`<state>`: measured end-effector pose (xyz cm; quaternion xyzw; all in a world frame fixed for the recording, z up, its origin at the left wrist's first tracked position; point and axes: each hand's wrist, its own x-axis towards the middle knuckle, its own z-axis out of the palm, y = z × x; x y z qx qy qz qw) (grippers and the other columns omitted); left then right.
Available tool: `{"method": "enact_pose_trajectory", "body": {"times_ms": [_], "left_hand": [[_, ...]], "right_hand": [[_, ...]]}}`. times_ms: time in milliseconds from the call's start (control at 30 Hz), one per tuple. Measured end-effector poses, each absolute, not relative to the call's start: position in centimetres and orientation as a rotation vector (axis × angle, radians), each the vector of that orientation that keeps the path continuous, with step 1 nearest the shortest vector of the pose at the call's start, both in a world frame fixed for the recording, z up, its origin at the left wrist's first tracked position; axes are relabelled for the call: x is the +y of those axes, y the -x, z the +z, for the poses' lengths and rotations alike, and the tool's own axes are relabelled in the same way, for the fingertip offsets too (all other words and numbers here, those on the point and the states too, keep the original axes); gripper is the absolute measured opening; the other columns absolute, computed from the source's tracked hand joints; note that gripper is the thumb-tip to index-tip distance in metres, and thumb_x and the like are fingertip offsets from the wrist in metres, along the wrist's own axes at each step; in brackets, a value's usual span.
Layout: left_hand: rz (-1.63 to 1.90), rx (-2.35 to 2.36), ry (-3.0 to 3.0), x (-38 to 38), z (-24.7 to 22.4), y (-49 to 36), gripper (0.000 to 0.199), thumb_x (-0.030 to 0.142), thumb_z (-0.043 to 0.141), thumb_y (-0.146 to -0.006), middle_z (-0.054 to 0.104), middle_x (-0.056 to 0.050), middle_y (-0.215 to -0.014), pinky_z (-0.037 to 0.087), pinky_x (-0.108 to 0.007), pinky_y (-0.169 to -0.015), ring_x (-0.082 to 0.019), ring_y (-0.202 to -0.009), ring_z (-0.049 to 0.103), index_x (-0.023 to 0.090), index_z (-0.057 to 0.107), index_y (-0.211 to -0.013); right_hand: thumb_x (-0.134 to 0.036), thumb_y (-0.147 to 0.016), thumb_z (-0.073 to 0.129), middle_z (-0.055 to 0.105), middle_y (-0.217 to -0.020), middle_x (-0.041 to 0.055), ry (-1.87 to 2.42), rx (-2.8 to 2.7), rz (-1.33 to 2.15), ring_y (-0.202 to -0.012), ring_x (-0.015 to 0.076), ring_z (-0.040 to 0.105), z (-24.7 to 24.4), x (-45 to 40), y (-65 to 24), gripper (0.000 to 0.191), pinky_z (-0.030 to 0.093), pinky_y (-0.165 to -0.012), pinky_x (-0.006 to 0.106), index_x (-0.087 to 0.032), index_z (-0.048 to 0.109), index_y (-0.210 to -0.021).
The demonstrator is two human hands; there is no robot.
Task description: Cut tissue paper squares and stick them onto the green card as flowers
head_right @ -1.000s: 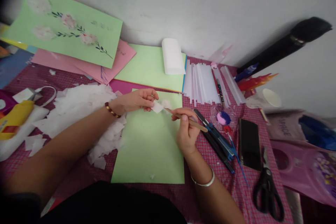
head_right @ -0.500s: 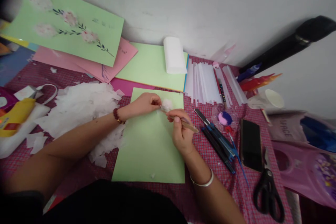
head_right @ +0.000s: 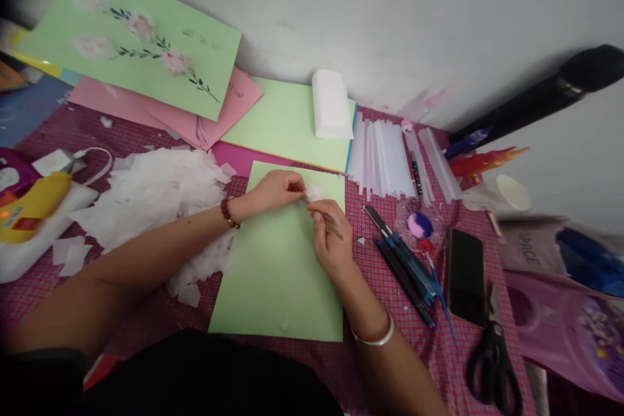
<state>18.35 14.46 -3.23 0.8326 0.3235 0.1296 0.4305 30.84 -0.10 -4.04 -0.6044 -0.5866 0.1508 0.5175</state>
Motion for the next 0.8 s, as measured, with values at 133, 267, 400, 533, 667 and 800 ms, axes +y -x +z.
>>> {"method": "enact_pose_trajectory", "body": {"times_ms": [133, 267, 400, 533, 667, 800], "left_hand": [[0.364, 0.802, -1.958, 14.6, -3.0, -18.3, 0.010, 0.024, 0.063, -0.077, 0.067, -0.002, -0.074, 0.042, -0.023, -0.059, -0.014, -0.069, 0.058, 0.015, 0.066, -0.075], [0.415, 0.829, -1.741, 15.3, -2.8, -17.9, 0.010, 0.024, 0.058, -0.079, 0.063, 0.000, -0.070, 0.039, -0.021, -0.054, -0.010, -0.060, 0.054, 0.015, 0.062, -0.077], [0.363, 0.833, -1.646, 15.7, -2.5, -17.4, 0.007, 0.022, 0.055, -0.079, 0.055, 0.002, -0.063, 0.034, -0.020, -0.046, -0.008, -0.051, 0.048, 0.016, 0.057, -0.076], [0.329, 0.841, -1.642, 15.5, -2.1, -17.3, 0.004, 0.017, 0.053, -0.077, 0.053, 0.003, -0.062, 0.034, -0.020, -0.044, -0.008, -0.050, 0.048, 0.016, 0.057, -0.075], [0.321, 0.861, -1.651, 15.3, -1.7, -17.3, 0.005, 0.015, 0.054, -0.075, 0.052, 0.003, -0.059, 0.032, -0.021, -0.044, -0.008, -0.049, 0.047, 0.017, 0.057, -0.072], [0.315, 0.867, -1.659, 15.4, -1.7, -17.3, 0.005, 0.015, 0.053, -0.075, 0.052, 0.003, -0.058, 0.031, -0.021, -0.044, -0.008, -0.048, 0.045, 0.016, 0.057, -0.072]], "right_hand": [[-0.014, -0.095, 0.045, 0.065, -0.095, 0.0065, 1.439, -1.557, 0.268, -0.089, 0.0221, 0.063, -4.0, 0.0, -31.1, 0.022, 0.052, -0.076, 0.039, -0.024, 0.063, -0.104], [-0.009, -0.093, 0.045, 0.066, -0.098, 0.0081, 1.447, -1.836, 0.156, -0.088, 0.0231, 0.060, -3.6, 0.0, -30.8, 0.026, 0.049, -0.075, 0.039, -0.024, 0.062, -0.106], [-0.005, -0.091, 0.046, 0.069, -0.093, 0.0077, 1.561, -2.115, 0.015, -0.078, 0.0234, 0.053, -3.3, -0.4, -30.0, 0.026, 0.042, -0.069, 0.037, -0.022, 0.064, -0.100], [-0.005, -0.090, 0.051, 0.072, -0.093, 0.0057, 1.620, -2.217, -0.039, -0.079, 0.0238, 0.050, -3.4, -0.7, -29.5, 0.023, 0.036, -0.069, 0.037, -0.022, 0.064, -0.096], [-0.006, -0.090, 0.053, 0.073, -0.093, 0.0050, 1.640, -2.215, -0.047, -0.078, 0.0234, 0.050, -3.6, -0.8, -29.4, 0.019, 0.034, -0.070, 0.037, -0.021, 0.064, -0.094], [-0.008, -0.093, 0.049, 0.072, -0.093, 0.0052, 1.615, -2.120, -0.003, -0.080, 0.0225, 0.054, -3.8, -0.7, -29.9, 0.020, 0.037, -0.073, 0.038, -0.021, 0.064, -0.096]]}}
